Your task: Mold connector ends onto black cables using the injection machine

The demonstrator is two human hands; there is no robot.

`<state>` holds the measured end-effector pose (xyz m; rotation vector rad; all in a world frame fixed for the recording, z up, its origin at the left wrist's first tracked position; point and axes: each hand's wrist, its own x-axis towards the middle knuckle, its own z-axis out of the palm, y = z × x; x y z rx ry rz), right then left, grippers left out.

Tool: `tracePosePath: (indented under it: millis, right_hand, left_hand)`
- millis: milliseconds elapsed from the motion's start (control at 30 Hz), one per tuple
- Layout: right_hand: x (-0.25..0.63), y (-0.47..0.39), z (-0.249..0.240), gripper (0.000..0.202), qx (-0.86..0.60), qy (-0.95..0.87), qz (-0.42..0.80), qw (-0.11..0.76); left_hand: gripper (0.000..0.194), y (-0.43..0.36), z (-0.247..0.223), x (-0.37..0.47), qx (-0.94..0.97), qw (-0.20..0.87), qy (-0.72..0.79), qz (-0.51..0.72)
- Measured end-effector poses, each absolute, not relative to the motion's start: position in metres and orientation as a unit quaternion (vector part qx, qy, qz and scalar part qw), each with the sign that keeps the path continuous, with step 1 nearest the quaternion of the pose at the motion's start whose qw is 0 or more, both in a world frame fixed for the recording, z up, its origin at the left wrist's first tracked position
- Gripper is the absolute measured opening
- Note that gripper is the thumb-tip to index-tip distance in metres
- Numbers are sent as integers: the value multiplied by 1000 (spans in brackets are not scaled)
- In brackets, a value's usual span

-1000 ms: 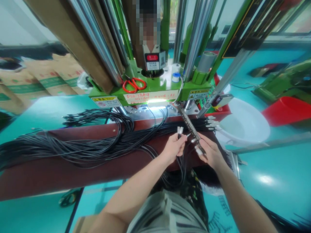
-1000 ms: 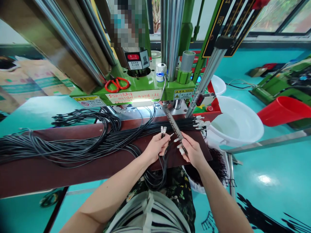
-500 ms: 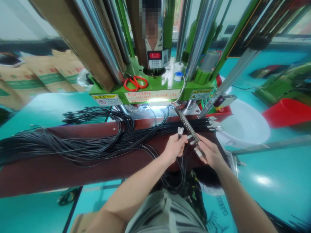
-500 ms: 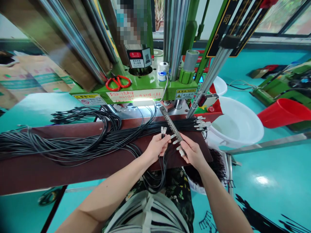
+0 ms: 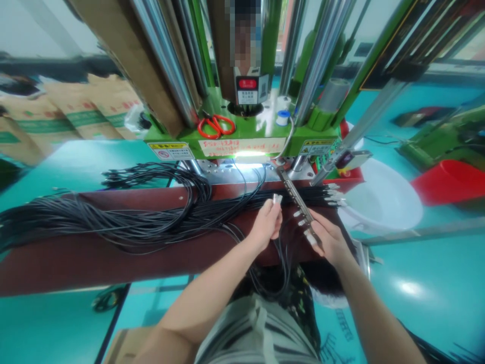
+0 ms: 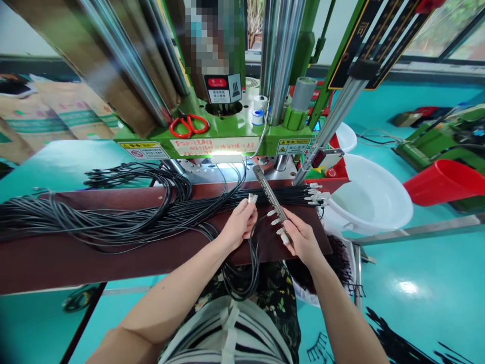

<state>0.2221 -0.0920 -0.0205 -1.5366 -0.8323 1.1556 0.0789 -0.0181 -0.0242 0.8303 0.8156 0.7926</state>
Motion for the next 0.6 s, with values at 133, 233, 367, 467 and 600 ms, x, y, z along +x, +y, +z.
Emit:
tracePosePath:
  millis: [133, 233, 367, 467, 600]
  right_hand:
    - [225, -91, -22, 52, -625, -357, 490, 492]
    - [226, -90, -20, 55, -636, -360, 491, 474]
    - [226, -90, -20, 57, -637, -360, 502, 461]
    - [224, -90, -18, 53, -633, -361, 496, 472]
    - [222, -91, -12, 50, -632, -369, 499, 464]
  left_hand:
    - [33, -16, -26, 77, 376, 785, 373, 321]
    - [31, -14, -26, 75, 364, 800, 359, 314]
    - [31, -14, -26, 73, 355, 807, 346, 321]
    - [32, -15, -25, 72, 348, 807, 348, 327]
    - [33, -14, -26, 72, 340, 809, 350, 327]
